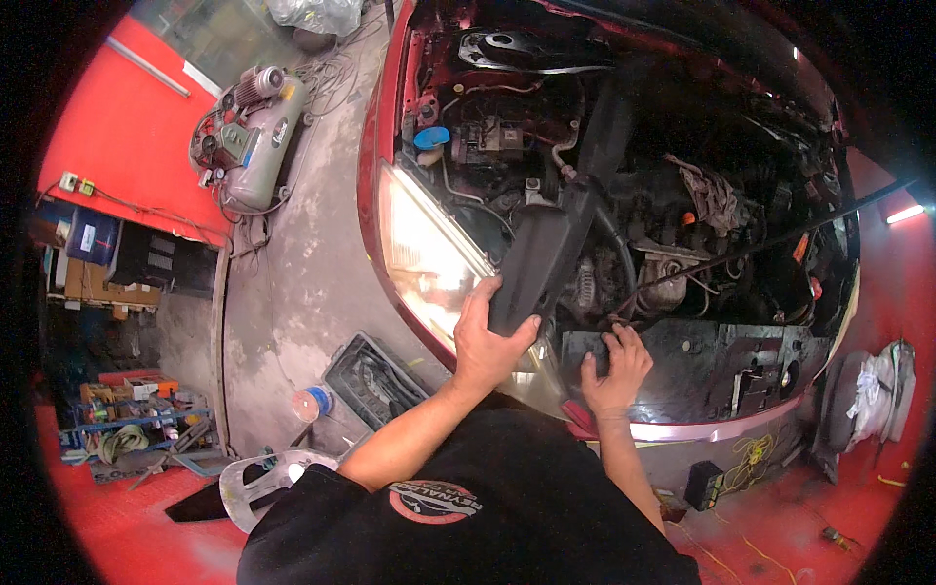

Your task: The person installs a black plastic cover onto the front of a red car with the hood open. They align the cover, press it into place, and then pick up a long black plastic trim piece to fit it along the side of the engine bay.

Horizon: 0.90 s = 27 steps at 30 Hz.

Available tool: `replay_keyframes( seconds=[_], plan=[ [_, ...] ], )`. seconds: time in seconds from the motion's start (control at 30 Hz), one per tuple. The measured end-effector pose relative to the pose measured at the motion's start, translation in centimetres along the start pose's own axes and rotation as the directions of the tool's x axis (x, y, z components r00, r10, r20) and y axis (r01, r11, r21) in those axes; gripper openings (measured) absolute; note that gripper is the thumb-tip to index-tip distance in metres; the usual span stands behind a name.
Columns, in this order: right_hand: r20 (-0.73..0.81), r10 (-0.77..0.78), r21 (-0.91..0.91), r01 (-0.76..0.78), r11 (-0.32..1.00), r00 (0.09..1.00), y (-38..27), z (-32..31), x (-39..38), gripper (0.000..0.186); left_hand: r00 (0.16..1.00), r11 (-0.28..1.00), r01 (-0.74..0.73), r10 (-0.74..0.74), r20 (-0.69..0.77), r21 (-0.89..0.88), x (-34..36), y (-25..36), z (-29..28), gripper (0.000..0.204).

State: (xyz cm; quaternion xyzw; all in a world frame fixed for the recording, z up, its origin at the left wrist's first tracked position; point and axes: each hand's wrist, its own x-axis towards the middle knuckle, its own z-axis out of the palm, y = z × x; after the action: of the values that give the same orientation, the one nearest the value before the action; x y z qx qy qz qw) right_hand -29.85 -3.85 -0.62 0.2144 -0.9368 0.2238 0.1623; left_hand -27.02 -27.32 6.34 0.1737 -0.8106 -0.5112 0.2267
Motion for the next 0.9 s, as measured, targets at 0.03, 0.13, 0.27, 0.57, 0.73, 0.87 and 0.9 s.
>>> replay_keyframes(
  seconds=[0.03, 0.13, 0.27, 0.57, 0.73, 0.87, 0.9],
  plan=[
    [-0.004, -0.001, 0.004, 0.001, 1.000, 1.000, 0.0, 0.0, 0.0, 0.047, 1.000, 1.000, -0.002, 0.002, 0.021, 0.002, 0.0, -0.1, 0.1, 0.071],
    [0.002, 0.015, 0.018, -0.015, 1.000, 1.000, -0.1, -0.1, 0.2, 0.047, 0.999, 0.999, -0.035, 0.034, 0.031, 0.036, 0.0, -0.4, 0.5, 0.072],
    [-0.008, 0.028, 0.032, -0.027, 0.999, 1.000, -0.2, -0.2, 0.3, 0.044, 0.997, 0.992, -0.077, 0.076, 0.021, 0.100, 0.2, -0.6, 1.3, 0.073],
    [-0.020, 0.047, 0.048, -0.046, 0.998, 0.999, 0.2, 0.0, 0.2, 0.041, 0.992, 0.998, 0.062, -0.060, 0.107, -0.016, 2.4, -0.7, 1.5, 0.073],
    [0.001, 0.064, 0.020, -0.064, 0.998, 0.998, 0.2, 0.1, 0.3, 0.038, 0.981, 0.987, 0.119, -0.100, 0.166, -0.110, 3.1, -0.5, 0.9, 0.072],
    [0.000, 0.067, -0.003, -0.067, 0.998, 0.998, -0.1, 0.2, 0.2, 0.035, 0.957, 0.953, 0.191, -0.128, 0.261, -0.234, 2.7, -0.7, 0.3, 0.071],
    [0.016, 0.102, -0.005, -0.102, 0.995, 0.995, -0.2, 0.2, 0.1, 0.035, 0.944, 0.932, 0.233, -0.148, 0.294, -0.278, 2.4, -0.7, 0.1, 0.071]
  ],
)
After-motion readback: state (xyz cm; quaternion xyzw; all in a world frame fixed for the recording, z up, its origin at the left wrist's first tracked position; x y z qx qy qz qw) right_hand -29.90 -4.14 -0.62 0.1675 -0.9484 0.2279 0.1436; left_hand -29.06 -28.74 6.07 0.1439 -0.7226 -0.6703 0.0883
